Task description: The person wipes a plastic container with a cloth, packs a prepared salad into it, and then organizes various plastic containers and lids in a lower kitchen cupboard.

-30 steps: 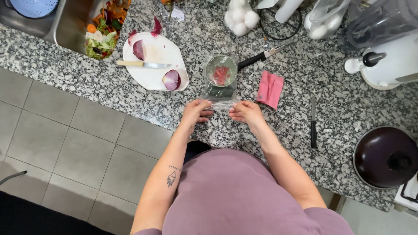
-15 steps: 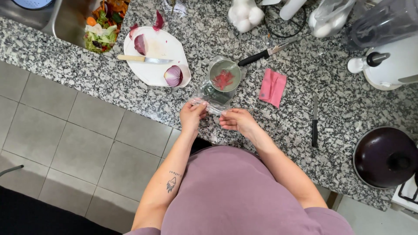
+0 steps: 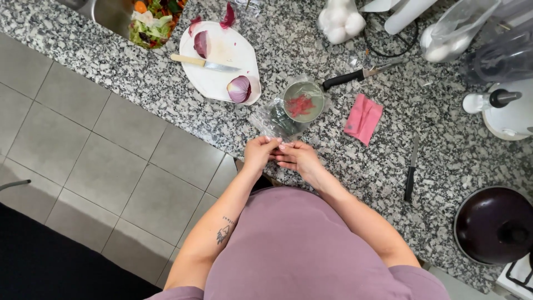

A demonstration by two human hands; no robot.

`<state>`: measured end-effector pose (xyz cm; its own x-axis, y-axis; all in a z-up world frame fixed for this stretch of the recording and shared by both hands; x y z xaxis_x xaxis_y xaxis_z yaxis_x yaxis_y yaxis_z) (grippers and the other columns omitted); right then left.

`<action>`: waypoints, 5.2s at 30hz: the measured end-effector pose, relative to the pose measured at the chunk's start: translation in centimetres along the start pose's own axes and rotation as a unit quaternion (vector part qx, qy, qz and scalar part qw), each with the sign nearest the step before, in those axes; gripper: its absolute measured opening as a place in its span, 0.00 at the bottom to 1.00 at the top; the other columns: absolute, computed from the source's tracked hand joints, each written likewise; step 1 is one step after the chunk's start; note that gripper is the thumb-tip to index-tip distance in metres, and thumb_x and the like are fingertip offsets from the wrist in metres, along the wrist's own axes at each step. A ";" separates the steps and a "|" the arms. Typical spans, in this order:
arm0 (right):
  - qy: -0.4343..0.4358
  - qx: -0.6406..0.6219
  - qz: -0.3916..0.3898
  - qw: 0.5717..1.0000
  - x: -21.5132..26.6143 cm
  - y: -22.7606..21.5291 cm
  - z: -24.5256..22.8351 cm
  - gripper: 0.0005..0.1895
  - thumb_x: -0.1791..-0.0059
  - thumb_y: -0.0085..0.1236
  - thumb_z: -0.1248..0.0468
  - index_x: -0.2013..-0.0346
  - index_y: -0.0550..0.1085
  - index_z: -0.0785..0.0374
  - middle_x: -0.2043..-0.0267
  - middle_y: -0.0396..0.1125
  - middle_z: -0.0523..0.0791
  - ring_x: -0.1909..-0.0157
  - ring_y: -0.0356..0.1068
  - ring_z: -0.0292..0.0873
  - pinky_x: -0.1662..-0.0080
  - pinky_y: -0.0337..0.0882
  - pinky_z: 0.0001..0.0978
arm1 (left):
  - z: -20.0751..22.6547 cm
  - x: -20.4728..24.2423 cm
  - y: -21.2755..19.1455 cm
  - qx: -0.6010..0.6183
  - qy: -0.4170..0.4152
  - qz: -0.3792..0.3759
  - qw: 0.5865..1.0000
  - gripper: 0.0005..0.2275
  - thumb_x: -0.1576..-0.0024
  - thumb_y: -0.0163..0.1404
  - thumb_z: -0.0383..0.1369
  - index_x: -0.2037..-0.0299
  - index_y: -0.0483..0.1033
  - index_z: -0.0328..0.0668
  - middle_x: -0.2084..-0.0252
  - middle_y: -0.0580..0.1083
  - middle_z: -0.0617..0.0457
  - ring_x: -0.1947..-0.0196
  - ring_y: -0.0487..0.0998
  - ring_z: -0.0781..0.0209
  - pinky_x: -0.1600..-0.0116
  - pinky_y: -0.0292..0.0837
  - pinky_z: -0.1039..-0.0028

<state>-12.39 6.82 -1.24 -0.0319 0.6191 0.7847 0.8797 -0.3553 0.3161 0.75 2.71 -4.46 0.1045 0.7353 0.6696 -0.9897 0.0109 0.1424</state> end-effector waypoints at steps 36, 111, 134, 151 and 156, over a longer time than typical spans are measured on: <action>-0.073 -0.020 0.031 0.997 2.9 -0.5 -0.7 0.09 0.55 0.60 0.63 0.69 0.69 0.63 0.69 0.71 0.53 0.68 0.74 0.44 0.64 0.77 0.38 | 3.9 -0.6 -2.4 0.085 0.005 0.035 0.996 0.11 0.51 0.58 0.34 0.65 0.68 0.40 0.71 0.73 0.51 0.76 0.78 0.60 0.72 0.79 0.74; -0.294 0.099 0.245 0.919 2.5 -12.1 -5.3 0.14 0.45 0.47 0.57 0.69 0.70 0.63 0.80 0.66 0.47 0.79 0.69 0.39 0.72 0.74 0.27 | 2.4 3.1 0.9 -0.346 0.179 -0.027 0.920 0.27 0.61 0.62 0.47 0.64 0.57 0.46 0.78 0.75 0.57 0.70 0.77 0.52 0.57 0.69 0.67; -0.511 0.240 0.240 0.790 7.7 -2.8 -9.4 0.10 0.41 0.42 0.66 0.58 0.71 0.68 0.70 0.65 0.47 0.68 0.66 0.38 0.62 0.70 0.25 | 7.9 8.4 -14.5 -0.289 0.094 0.101 0.947 0.10 0.45 0.47 0.41 0.61 0.64 0.48 0.76 0.71 0.61 0.74 0.69 0.66 0.66 0.60 0.74; -0.485 0.294 0.205 0.798 -0.4 23.6 -11.0 0.10 0.45 0.45 0.62 0.61 0.72 0.64 0.67 0.69 0.44 0.64 0.67 0.37 0.58 0.66 0.27 | 20.2 0.0 -34.3 -0.368 0.095 0.037 0.924 0.07 0.45 0.45 0.41 0.62 0.68 0.52 0.73 0.74 0.64 0.72 0.71 0.68 0.65 0.61 0.76; -0.480 0.331 0.180 0.792 -1.3 30.3 -12.1 0.11 0.47 0.44 0.60 0.62 0.74 0.61 0.68 0.70 0.41 0.62 0.68 0.35 0.58 0.64 0.26 | 22.1 -1.2 -40.3 -0.391 0.045 0.068 0.917 0.07 0.46 0.45 0.42 0.63 0.69 0.54 0.71 0.74 0.65 0.70 0.72 0.70 0.66 0.61 0.75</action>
<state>8.56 -13.15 13.77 0.3726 0.9217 -0.1077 0.8162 -0.3807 -0.4347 42.62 -13.59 5.15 0.0003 0.8185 0.5745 -0.7644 0.3706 -0.5276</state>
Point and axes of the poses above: each hand's wrist, its own x-axis away from the middle knuckle, its own y-axis out of the palm, z = x × y, the point moved 4 cm from there along -x, towards the middle knuckle
